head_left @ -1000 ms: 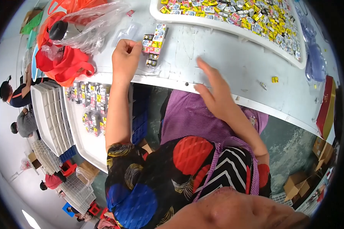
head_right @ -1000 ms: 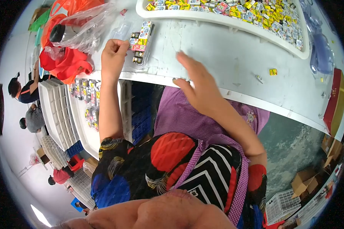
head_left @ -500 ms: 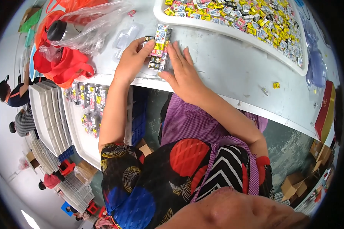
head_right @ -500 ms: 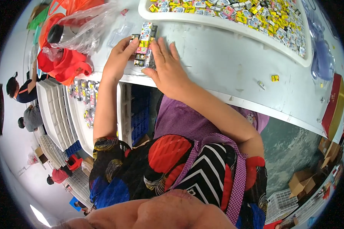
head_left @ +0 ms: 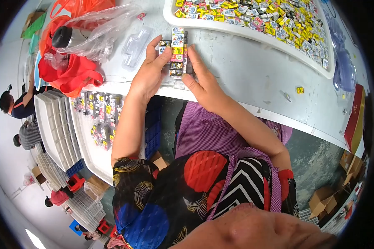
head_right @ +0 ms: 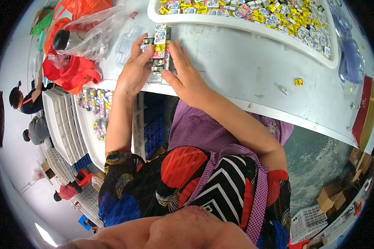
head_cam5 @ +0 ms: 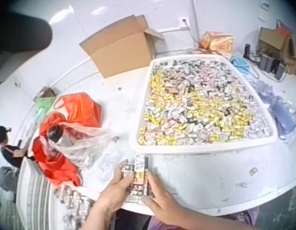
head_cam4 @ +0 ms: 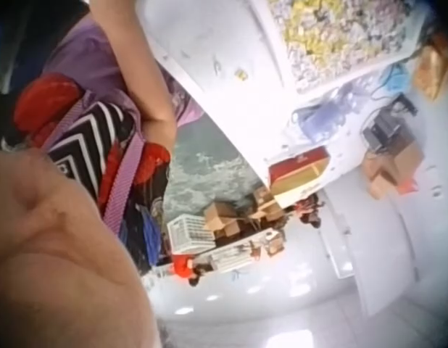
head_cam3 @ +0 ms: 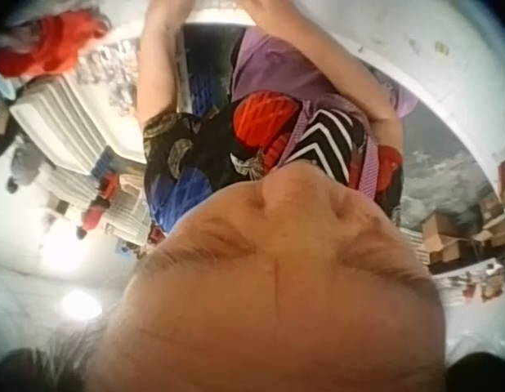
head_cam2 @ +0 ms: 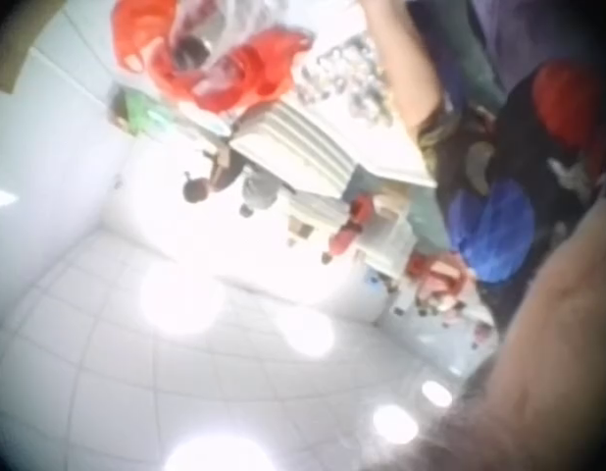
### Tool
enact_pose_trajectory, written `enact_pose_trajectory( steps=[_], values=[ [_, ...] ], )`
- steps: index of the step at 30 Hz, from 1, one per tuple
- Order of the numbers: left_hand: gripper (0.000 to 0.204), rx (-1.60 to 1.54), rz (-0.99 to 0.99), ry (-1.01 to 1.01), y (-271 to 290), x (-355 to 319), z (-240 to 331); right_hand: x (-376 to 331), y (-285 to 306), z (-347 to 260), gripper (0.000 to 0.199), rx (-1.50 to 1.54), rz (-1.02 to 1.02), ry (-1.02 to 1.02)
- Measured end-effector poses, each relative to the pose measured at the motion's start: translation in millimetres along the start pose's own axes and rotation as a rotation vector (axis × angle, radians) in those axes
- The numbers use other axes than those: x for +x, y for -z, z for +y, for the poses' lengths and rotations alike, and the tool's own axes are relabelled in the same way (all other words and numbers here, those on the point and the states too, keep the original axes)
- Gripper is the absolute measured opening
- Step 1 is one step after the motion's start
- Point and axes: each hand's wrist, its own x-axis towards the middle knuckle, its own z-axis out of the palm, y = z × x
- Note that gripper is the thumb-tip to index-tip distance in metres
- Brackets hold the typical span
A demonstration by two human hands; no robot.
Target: Picking small character-printed toy blocks from a large tray and placing them into individual slots of a clear plastic display package.
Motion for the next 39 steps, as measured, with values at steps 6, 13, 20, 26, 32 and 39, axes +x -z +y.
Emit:
enact_pose_trajectory(
  steps=[6, 13, 20, 26, 32, 39],
  values=[
    [0.057, -0.268, -0.069, -0.001, 2.1, -5.5, -3.8, -1.5, -0.6, -4.7, 0.068, 0.164, -0.015, 0.021],
    [0.063, -0.453, -0.113, 0.014, 9.9, -38.1, -11.1, -20.5, -14.1, -30.1, 0.076, 0.284, -0.074, 0.115],
    [0.056, -0.744, -0.117, -0.042, 57.0, -67.9, -30.9, -21.6, -12.5, -46.2, 0.084, 0.168, -0.16, 0.319],
    [0.057, -0.965, -0.146, -0.094, 98.2, -104.2, -53.2, -11.7, -2.3, -27.2, 0.069, 0.25, -0.056, 0.225],
    [0.053, -0.808, 0.393, -0.11, 143.7, -154.9, -71.2, -10.5, -12.2, -6.5, 0.055, 0.137, -0.047, 0.174],
    [0.038, -0.636, 0.707, -0.413, 266.8, -234.2, -77.2, -8.8, -7.5, 4.8, 0.049, 0.156, -0.032, 0.12]
  ],
)
